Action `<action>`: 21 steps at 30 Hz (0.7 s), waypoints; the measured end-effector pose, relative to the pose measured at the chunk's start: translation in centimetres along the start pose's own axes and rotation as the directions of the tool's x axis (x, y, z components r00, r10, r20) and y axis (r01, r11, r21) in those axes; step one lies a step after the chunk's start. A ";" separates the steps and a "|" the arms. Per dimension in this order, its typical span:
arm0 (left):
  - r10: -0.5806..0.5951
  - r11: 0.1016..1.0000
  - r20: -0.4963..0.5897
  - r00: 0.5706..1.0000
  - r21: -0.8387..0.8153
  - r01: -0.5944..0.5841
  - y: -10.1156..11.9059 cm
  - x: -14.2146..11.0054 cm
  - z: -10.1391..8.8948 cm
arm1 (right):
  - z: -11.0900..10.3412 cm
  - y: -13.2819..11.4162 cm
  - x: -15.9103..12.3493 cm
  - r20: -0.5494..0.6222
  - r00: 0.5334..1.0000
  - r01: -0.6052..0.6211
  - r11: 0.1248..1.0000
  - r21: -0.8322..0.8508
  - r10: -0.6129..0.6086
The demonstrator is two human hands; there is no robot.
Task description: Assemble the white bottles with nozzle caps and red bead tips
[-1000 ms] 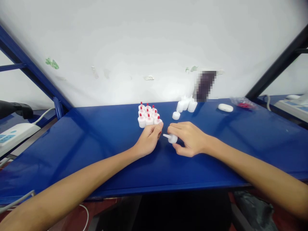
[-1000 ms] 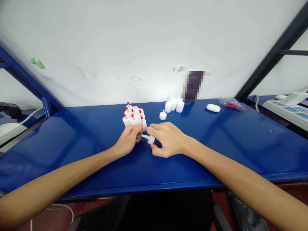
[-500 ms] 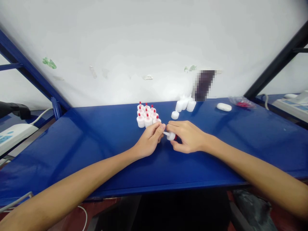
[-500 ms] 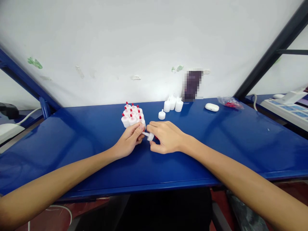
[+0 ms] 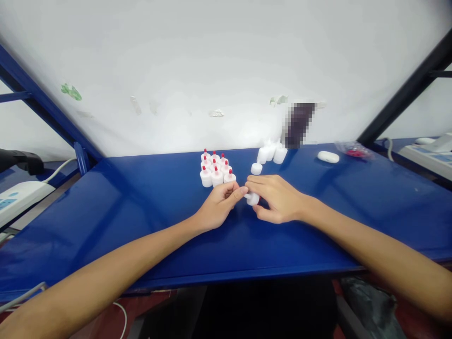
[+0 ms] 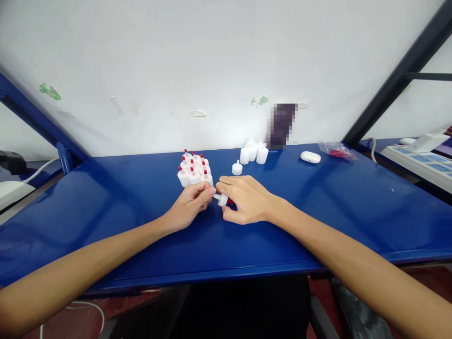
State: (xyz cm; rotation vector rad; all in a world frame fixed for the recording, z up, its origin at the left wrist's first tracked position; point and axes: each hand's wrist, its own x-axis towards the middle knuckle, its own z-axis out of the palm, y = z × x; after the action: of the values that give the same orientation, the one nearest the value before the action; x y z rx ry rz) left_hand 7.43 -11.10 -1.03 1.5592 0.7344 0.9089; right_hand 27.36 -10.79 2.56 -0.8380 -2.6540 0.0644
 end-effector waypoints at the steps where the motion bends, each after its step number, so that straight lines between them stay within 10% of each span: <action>1: 0.006 0.999 0.007 1.000 0.039 -0.006 0.0 0.0 -0.1 | 0.0 0.0 0.0 0.002 1.000 0.004 1.000 -0.019 -0.004; 13: -0.032 0.999 -0.081 0.996 -0.043 0.029 -0.2 0.0 0.3 | 0.3 0.5 -0.1 -0.111 0.989 -0.104 0.992 -0.067 0.096; 21: 0.163 0.791 0.125 0.979 0.576 -0.206 0.9 -0.5 -1.0 | 0.5 0.9 -0.2 -0.047 0.998 0.019 0.928 -0.371 -0.040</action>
State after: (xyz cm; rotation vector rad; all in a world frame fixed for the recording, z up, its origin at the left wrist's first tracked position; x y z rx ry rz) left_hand 6.29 -11.18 -0.14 2.2373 0.8756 0.7984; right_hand 27.86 -10.14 1.89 -0.8959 -2.6653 -0.4763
